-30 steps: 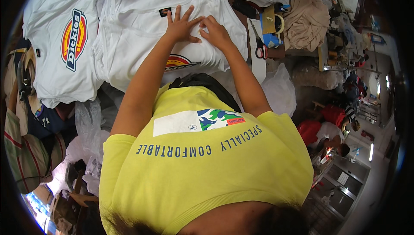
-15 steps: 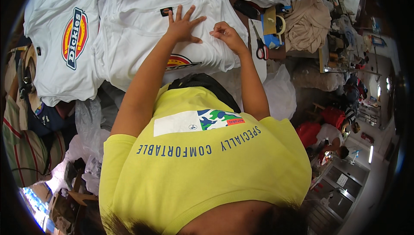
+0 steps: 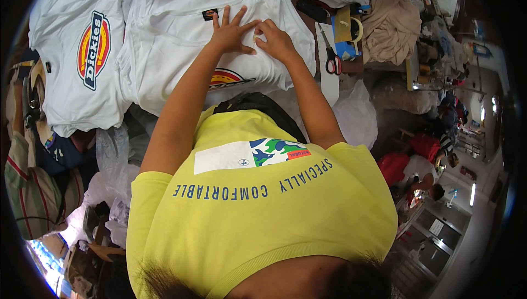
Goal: The person organizes and finishes white t-shirts by cutting excess threads using shears, applying tape, and folding them into a stack.
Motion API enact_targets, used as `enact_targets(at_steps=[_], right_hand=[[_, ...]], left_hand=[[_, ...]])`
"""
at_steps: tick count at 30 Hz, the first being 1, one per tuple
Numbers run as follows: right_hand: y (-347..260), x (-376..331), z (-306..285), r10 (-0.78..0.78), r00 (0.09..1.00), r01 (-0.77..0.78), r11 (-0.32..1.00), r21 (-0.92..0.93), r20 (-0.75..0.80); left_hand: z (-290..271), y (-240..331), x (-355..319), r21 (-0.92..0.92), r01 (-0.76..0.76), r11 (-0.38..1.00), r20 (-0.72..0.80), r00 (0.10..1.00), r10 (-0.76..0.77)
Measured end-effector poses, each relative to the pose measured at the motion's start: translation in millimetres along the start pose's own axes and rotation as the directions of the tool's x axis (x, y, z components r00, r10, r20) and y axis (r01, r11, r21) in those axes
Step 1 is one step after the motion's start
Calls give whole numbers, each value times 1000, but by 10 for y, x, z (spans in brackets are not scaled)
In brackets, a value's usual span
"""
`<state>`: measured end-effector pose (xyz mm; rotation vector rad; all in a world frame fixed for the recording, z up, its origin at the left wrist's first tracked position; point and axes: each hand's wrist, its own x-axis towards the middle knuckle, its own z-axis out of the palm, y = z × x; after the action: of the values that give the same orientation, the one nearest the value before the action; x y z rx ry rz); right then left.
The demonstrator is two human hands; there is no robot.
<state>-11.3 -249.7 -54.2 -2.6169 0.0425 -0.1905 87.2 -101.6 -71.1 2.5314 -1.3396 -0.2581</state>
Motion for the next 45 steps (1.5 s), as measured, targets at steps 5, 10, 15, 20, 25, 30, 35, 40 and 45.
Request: enact_targets(at_steps=[5,10,15,20,25,30,35,40,45], right_hand=[[-63,-10,15,46,999,-46,999,-27,-1],[-60,24,18,67,998,-67,997,-45,-2],[-68,15,22,85,996,-87,995,-51,-25],[280,-26,-110,233,955,-291,640,711,181],[165,-20,-174,316,937,-314,584,749,147],[-18,15,18,104,995,-104,990,91,12],[-128,5,116,231,972,-229,973,35,-53],[110,66,-60,443,891,-391,638,664,99],[-184,39,183,213,972,-224,969,-107,-101]], left_hand=[[-11,5,-17,0,11,1000,5,1000,-11],[-5,-2,-8,4,10,1000,16,1000,-10],[-39,10,12,11,22,1000,47,999,-22],[-56,7,-11,-3,15,1000,29,999,-15],[-35,8,-13,-5,2,1000,4,1000,-2],[-18,-2,-14,1,-6,1000,-10,1000,6],[57,-46,-2,-8,-9,1000,-30,1000,9],[4,-18,-11,-11,-16,1000,-26,1000,16],[-1,-17,9,1,-13,1000,-38,999,13]])
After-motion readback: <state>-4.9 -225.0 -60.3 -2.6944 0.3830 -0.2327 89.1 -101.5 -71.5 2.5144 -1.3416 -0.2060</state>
